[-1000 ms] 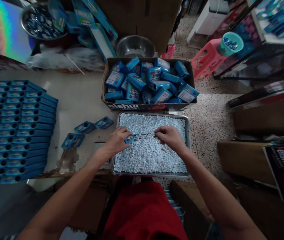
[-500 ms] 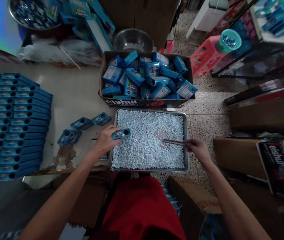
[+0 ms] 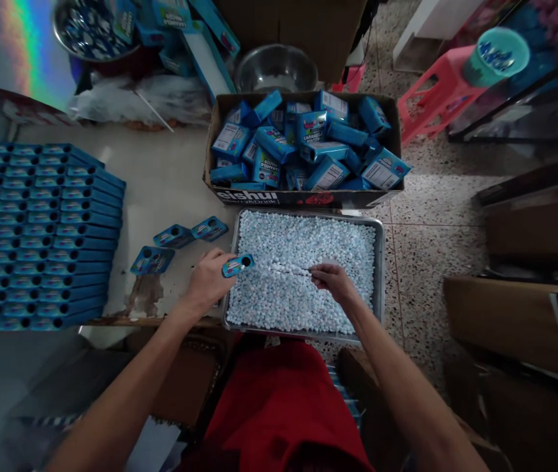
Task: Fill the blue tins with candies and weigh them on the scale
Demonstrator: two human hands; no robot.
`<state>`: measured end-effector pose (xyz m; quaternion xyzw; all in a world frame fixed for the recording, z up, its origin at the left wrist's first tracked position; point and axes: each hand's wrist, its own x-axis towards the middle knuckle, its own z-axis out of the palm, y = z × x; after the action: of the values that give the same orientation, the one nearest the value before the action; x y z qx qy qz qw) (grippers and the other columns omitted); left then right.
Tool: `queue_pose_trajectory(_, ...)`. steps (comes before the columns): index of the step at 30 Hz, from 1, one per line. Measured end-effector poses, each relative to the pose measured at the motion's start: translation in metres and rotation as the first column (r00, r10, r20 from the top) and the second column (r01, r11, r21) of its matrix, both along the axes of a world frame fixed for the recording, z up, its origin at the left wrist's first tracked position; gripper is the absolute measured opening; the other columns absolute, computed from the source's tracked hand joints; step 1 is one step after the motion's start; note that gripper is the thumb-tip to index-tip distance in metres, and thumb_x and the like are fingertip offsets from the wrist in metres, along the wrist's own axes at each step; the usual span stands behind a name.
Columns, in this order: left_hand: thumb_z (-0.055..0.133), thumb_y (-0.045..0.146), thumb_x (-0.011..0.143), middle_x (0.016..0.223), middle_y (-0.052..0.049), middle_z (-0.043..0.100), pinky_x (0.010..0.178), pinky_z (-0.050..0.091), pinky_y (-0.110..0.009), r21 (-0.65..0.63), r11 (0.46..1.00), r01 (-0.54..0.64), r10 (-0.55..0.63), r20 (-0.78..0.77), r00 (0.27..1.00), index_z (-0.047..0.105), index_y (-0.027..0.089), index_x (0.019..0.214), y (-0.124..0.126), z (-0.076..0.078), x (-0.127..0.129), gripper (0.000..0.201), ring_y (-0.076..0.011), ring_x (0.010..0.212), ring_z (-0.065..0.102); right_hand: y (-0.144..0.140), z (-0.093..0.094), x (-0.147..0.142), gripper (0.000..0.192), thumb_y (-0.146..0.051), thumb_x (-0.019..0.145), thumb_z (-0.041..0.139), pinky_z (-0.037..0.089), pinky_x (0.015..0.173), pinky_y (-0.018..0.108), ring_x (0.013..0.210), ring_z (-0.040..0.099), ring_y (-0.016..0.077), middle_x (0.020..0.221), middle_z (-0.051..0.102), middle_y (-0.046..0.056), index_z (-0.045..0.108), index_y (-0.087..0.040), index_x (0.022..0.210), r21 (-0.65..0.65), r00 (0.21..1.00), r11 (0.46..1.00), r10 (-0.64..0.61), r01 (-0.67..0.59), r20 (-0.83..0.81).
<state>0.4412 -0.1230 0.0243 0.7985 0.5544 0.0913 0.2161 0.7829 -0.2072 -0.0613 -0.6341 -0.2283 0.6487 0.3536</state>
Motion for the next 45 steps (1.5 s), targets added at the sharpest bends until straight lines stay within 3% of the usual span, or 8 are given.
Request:
queue_pose_trajectory(8, 0.067, 0.009, 0.07, 0.103, -0.008, 0.069, 0.09, 0.054, -0.037, -0.022, 0.994, 0.106, -0.104, 0.058, 0.993, 0.077, 0.018, 0.112, 0.01, 0.001, 0.029, 0.044, -0.0267, 0.101, 0.065, 0.042, 0.09, 0.014, 0.036, -0.041, 0.068, 0.088, 0.049, 0.05, 0.023, 0.051, 0.062, 0.0112, 0.062, 0.071, 0.003, 0.08, -0.015, 0.092, 0.061, 0.994, 0.993, 0.103, -0.105, 0.038)
queue_pose_trajectory(16, 0.069, 0.011, 0.07, 0.104, -0.009, 0.068, 0.086, 0.055, -0.038, -0.061, 0.987, 0.147, -0.143, 0.059, 0.988, 0.078, 0.022, 0.111, 0.008, -0.001, 0.032, 0.043, -0.0292, 0.101, 0.064, 0.064, 0.143, -0.02, 0.017, -0.021, 0.083, 0.065, 0.049, 0.052, 0.027, 0.046, 0.062, 0.0129, 0.052, 0.065, -0.001, 0.081, -0.018, 0.088, 0.154, 0.792, 0.898, 0.27, -0.412, 0.548)
queue_pose_trajectory(21, 0.069, 0.01, 0.071, 0.102, -0.008, 0.069, 0.088, 0.055, -0.039, -0.084, 0.983, 0.163, -0.155, 0.1, 0.983, 0.077, 0.022, 0.108, 0.006, -0.001, 0.027, 0.04, -0.0282, 0.101, 0.064, 0.06, 0.171, -0.039, 0.021, -0.015, 0.083, 0.062, 0.046, 0.057, 0.027, 0.053, 0.064, 0.0136, 0.056, 0.066, 0.0, 0.082, -0.019, 0.088, 0.178, 0.666, 0.827, 0.281, -0.534, 0.691)
queue_pose_trajectory(24, 0.069, 0.011, 0.074, 0.102, -0.008, 0.069, 0.089, 0.054, -0.039, -0.109, 0.983, 0.146, -0.129, 0.144, 0.981, 0.077, 0.02, 0.109, 0.005, -0.002, 0.026, 0.037, -0.0269, 0.099, 0.065, 0.048, 0.177, -0.035, 0.021, -0.019, 0.085, 0.062, 0.047, 0.056, 0.026, 0.053, 0.064, 0.0135, 0.057, 0.067, 0.0, 0.082, -0.019, 0.092, 0.194, 0.703, 0.853, 0.247, -0.484, 0.668)
queue_pose_trajectory(29, 0.073, 0.016, 0.075, 0.103, -0.008, 0.067, 0.089, 0.054, -0.037, -0.157, 0.979, 0.131, -0.092, 0.235, 0.968, 0.076, 0.019, 0.113, 0.004, -0.004, 0.039, 0.039, -0.0261, 0.099, 0.065, 0.025, 0.17, -0.026, 0.022, -0.029, 0.084, 0.066, 0.049, 0.05, 0.025, 0.048, 0.06, 0.0123, 0.058, 0.066, 0.0, 0.08, -0.016, 0.093, 0.154, 0.865, 0.961, 0.129, -0.23, 0.485)
queue_pose_trajectory(36, 0.067, 0.009, 0.077, 0.105, -0.008, 0.068, 0.096, 0.052, -0.041, -0.073, 0.994, 0.085, -0.068, 0.208, 0.976, 0.076, 0.02, 0.113, 0.008, -0.001, 0.035, 0.039, -0.027, 0.105, 0.063, -0.028, 0.139, 0.03, 0.032, -0.042, 0.084, 0.072, 0.053, 0.056, 0.029, 0.055, 0.066, 0.0169, 0.065, 0.071, 0.003, 0.082, -0.018, 0.103, 0.118, 0.846, 0.99, 0.002, -0.077, 0.534)
queue_pose_trajectory(41, 0.071, 0.007, 0.076, 0.11, -0.006, 0.068, 0.1, 0.053, -0.04, -0.181, 0.983, 0.013, 0.052, 0.35, 0.935, 0.076, 0.023, 0.11, 0.0, -0.014, 0.023, 0.037, -0.024, 0.108, 0.066, -0.073, 0.078, 0.094, 0.032, -0.048, 0.065, 0.081, 0.049, 0.049, 0.03, 0.048, 0.061, 0.0192, 0.054, 0.066, 0.004, 0.079, -0.019, 0.078, -0.044, 0.819, 0.995, -0.047, 0.088, 0.572)
queue_pose_trajectory(45, 0.079, 0.015, 0.075, 0.109, -0.004, 0.069, 0.099, 0.055, -0.039, -0.247, 0.965, -0.092, 0.191, 0.414, 0.89, 0.075, 0.023, 0.111, -0.005, -0.023, 0.023, 0.036, -0.0231, 0.105, 0.067, -0.055, 0.01, 0.051, 0.04, -0.055, 0.057, 0.083, 0.049, 0.049, 0.03, 0.047, 0.057, 0.0174, 0.051, 0.063, 0.001, 0.076, -0.019, 0.074, -0.067, 0.916, 0.994, -0.057, 0.091, 0.397)
